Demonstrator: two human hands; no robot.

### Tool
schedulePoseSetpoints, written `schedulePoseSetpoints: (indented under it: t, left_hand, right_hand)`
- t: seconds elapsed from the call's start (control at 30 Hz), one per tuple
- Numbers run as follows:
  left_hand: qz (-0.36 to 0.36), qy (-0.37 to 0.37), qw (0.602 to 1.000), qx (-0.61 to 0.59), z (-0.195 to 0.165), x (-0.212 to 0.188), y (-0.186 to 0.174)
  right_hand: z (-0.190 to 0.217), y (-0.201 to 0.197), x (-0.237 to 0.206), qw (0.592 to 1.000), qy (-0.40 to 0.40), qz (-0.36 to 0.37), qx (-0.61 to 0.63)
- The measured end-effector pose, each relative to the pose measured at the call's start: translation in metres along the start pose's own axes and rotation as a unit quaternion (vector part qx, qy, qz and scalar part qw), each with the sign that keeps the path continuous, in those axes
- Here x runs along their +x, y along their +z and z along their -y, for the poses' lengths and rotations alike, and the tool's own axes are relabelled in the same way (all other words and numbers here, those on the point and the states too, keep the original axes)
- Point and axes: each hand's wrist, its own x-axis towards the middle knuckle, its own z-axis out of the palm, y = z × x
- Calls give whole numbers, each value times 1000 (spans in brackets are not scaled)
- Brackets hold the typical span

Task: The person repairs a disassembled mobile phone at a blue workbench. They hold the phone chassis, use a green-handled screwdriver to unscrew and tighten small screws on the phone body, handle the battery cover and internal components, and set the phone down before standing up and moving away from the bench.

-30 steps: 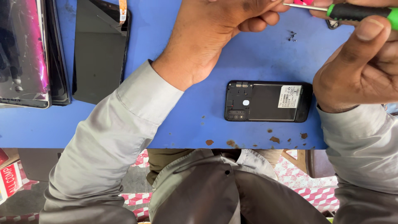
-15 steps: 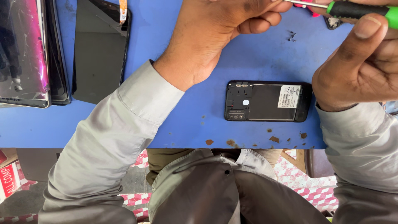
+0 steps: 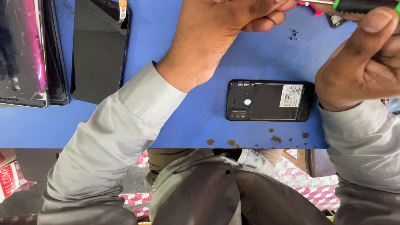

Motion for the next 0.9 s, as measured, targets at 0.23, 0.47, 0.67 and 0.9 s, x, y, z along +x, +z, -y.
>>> schedulePoseSetpoints:
  t: [0.23,0.47,0.67,0.9]
  left_hand:
    - [20,25,999,-30,6,-4,1]
    - [21,2,1000,16,15,2,0]
    - [7,25,996,86,26,6,-2]
    - [31,126,972,194,31,8,-8]
  right_hand:
    - [3,5,7,998,-28,30,38]
    - [5,4,6,999,-26,37,29]
    - [-1,2,7,998,-20,46,27]
    - [-11,1,4,998,-9,51,21]
